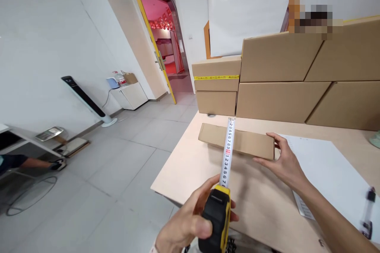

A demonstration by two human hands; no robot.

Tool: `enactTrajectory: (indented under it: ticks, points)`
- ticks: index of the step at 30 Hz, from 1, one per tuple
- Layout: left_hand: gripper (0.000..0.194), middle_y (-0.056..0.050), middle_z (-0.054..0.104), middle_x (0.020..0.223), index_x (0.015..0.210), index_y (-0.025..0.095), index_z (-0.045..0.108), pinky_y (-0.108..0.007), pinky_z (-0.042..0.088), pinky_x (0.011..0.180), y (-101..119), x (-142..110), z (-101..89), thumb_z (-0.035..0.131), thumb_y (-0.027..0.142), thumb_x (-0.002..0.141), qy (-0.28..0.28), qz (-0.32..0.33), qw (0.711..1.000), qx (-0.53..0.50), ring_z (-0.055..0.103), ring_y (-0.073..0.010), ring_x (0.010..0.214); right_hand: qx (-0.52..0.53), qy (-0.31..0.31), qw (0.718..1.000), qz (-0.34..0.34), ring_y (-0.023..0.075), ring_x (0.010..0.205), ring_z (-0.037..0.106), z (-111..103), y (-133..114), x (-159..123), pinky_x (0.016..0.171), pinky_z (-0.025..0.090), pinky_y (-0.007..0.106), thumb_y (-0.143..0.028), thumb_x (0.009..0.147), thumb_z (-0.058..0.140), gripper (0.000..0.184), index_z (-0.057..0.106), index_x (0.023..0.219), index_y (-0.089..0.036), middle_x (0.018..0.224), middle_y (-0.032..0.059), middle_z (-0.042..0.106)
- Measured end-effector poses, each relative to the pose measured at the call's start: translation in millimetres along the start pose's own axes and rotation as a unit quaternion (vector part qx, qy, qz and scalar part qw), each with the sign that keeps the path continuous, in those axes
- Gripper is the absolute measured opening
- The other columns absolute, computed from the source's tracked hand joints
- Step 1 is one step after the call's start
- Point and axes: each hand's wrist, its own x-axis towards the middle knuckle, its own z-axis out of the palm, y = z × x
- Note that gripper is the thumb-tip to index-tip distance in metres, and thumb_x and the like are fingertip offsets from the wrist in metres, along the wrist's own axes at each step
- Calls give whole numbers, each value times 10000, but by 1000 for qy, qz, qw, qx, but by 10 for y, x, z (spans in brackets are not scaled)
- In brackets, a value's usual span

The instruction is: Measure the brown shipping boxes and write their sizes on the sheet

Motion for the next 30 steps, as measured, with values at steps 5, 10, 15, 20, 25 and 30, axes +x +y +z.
enactTrajectory:
  ticks: [5,10,15,20,25,30]
  points:
    - [892,-167,676,1121,1436,189,439,-508,443,943,30,114,-8,767,306,614,-4,-4,1000,-15,678,-343,996,28,-24,999,29,320,1083,613,-98,-10,62,874,523,442,-599,624,779,832,445,1320,-288,1346,105,550]
    - [830,-168,693,1093,1408,190,456,-486,457,910,96,201,4,754,309,642,-16,-34,999,-35,697,-330,967,47,-56,996,43,320,1124,604,-185,33,161,888,530,445,-572,655,767,807,438,1334,-286,1332,110,570]
    - [709,-176,695,1088,1367,193,466,-470,464,888,189,309,-23,720,374,730,-50,-59,995,-66,706,-323,960,32,-115,992,27,339,1269,520,-314,98,256,987,480,499,-612,784,642,792,358,1451,-294,1447,121,502]
    - [647,-182,701,1078,1325,188,469,-484,460,902,312,424,-8,693,429,768,-53,-60,993,-86,713,-321,944,4,-99,995,-22,293,1388,387,-475,22,401,1132,325,523,-604,952,347,515,514,1358,-333,1474,46,491]
    - [551,-174,713,1037,1200,166,555,-454,480,872,383,488,33,703,458,756,-44,-70,993,-90,724,-306,894,-29,-115,990,-70,271,1406,355,-496,-174,637,1171,263,513,-589,984,183,578,657,1214,-350,1472,-5,497]
    - [552,-160,719,1038,1191,179,591,-449,485,853,389,478,23,697,490,748,-39,-89,991,-88,726,-308,885,-79,-164,978,-103,291,1432,308,-364,-285,850,1154,258,561,-600,981,164,618,685,1200,-349,1495,-10,481]
